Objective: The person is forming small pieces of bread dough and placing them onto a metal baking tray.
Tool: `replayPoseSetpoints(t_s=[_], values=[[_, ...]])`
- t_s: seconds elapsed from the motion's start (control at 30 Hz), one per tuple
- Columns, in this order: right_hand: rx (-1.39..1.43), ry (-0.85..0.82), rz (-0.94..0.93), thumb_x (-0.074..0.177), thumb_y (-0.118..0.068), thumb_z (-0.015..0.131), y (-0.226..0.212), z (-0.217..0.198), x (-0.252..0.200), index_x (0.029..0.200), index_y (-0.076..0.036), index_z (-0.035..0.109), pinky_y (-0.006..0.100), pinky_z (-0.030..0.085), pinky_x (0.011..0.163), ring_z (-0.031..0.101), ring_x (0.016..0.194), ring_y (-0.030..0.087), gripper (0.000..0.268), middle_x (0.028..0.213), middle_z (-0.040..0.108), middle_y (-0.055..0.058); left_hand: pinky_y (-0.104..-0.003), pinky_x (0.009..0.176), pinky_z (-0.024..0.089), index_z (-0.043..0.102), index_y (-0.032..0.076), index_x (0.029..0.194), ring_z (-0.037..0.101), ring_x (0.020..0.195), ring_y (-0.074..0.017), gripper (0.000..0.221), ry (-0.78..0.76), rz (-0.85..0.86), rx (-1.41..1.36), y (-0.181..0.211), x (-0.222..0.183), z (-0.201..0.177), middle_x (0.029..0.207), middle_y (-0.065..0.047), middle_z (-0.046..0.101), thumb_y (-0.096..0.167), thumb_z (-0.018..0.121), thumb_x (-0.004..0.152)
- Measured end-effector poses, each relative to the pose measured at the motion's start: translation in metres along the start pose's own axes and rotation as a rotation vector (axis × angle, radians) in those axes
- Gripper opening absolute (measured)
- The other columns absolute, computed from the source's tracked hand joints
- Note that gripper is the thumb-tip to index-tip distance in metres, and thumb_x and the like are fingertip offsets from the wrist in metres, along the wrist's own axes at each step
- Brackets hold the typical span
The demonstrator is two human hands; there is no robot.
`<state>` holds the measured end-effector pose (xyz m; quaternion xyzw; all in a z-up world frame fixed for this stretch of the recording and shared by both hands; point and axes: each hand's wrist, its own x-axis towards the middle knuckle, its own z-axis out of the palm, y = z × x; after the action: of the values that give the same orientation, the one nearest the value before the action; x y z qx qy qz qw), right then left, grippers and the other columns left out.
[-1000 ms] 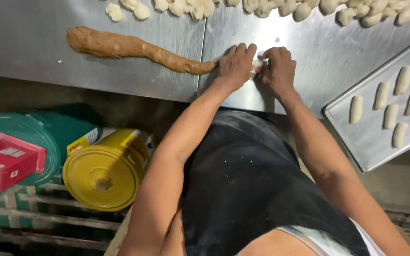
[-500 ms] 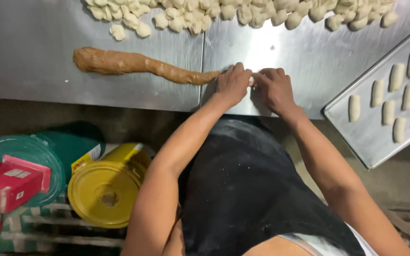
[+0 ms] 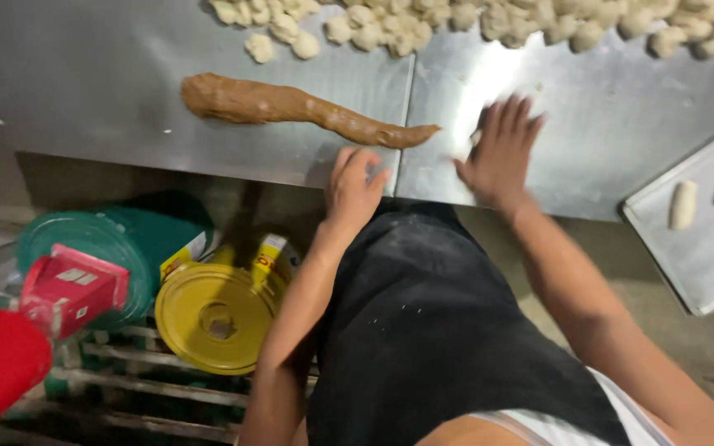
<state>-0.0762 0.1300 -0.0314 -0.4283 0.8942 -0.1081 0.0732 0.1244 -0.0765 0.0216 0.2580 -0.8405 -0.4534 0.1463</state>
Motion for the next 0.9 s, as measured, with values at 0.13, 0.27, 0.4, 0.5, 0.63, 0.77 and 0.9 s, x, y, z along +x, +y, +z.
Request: replayPoseSetpoints(t_s=[0.13,0.27,0.4,0.5,0.63,0.77,0.9], values=[[-0.055,-0.031,0.237,0.088,-0.089,0.030,-0.010,-0.056,0.107,0.167,-0.001,0.020,0.081,-0.011,0.107,0.000,0.153,0.051,0.119,0.167,0.010,0.037,-0.038,0.069,0.055,0.066,0.007,0.098,0.066,0.073,-0.0259,0.025,0.051,-0.199,0.019,-0.017,-0.018,-0.013,0.101,-0.011,0.062,0.016,0.084,0.084],[-0.086,-0.055,0.425,0.095,-0.087,0.022,-0.009,-0.046,0.081,0.170,-0.009,0.016,0.081,-0.010,0.114,-0.001,0.160,0.045,0.108,0.175,0.009,0.023,-0.038,0.070,0.055,0.067,0.006,0.101,0.066,0.071,-0.0249,0.023,-0.017,-0.148,0.001,-0.019,-0.026,-0.020,0.104,-0.012,0.063,0.014,0.083,0.086],[0.061,0.129,0.107,0.107,-0.061,0.041,-0.010,0.002,-0.010,0.163,0.000,0.030,0.078,-0.005,0.113,0.022,0.154,0.046,0.084,0.166,0.029,0.027,-0.035,0.069,0.058,0.069,0.005,0.101,0.069,0.075,-0.0228,0.021,0.021,-0.130,-0.096,-0.019,-0.025,-0.016,0.105,-0.011,0.065,0.015,0.081,0.088],[0.120,0.148,0.145,0.106,-0.037,0.057,-0.008,-0.011,-0.030,0.142,-0.010,0.053,0.069,0.017,0.115,0.046,0.140,0.039,0.045,0.143,0.054,0.018,-0.034,0.071,0.059,0.070,0.004,0.100,0.071,0.078,-0.0220,0.018,0.014,-0.174,-0.138,-0.012,-0.020,0.000,0.105,-0.011,0.065,0.015,0.080,0.089],[0.729,0.316,0.319,0.103,-0.020,0.067,0.032,-0.023,-0.033,0.123,-0.002,0.062,0.050,0.060,0.092,0.070,0.109,0.032,0.028,0.129,0.068,0.014,-0.031,0.073,0.060,0.070,0.004,0.101,0.071,0.081,-0.0189,0.019,-0.089,-0.166,-0.211,0.020,-0.004,0.031,0.105,-0.009,0.065,0.016,0.080,0.091],[1.675,0.326,0.795,0.103,-0.016,0.063,0.083,-0.088,-0.084,0.133,-0.002,0.060,0.041,0.063,0.085,0.072,0.099,0.029,0.033,0.121,0.069,0.020,-0.031,0.073,0.057,0.070,0.004,0.102,0.068,0.080,-0.0178,0.020,-0.192,-0.112,-0.219,0.062,0.015,0.058,0.105,-0.009,0.065,0.017,0.079,0.091],[2.003,0.489,0.677,0.105,-0.018,0.062,0.131,-0.130,-0.164,0.139,0.002,0.055,0.048,0.060,0.100,0.071,0.110,0.032,0.040,0.129,0.068,0.019,-0.030,0.074,0.056,0.071,0.004,0.101,0.067,0.080,-0.0163,0.017,-0.230,-0.025,-0.204,0.070,0.024,0.095,0.098,-0.008,0.066,0.017,0.078,0.092]])
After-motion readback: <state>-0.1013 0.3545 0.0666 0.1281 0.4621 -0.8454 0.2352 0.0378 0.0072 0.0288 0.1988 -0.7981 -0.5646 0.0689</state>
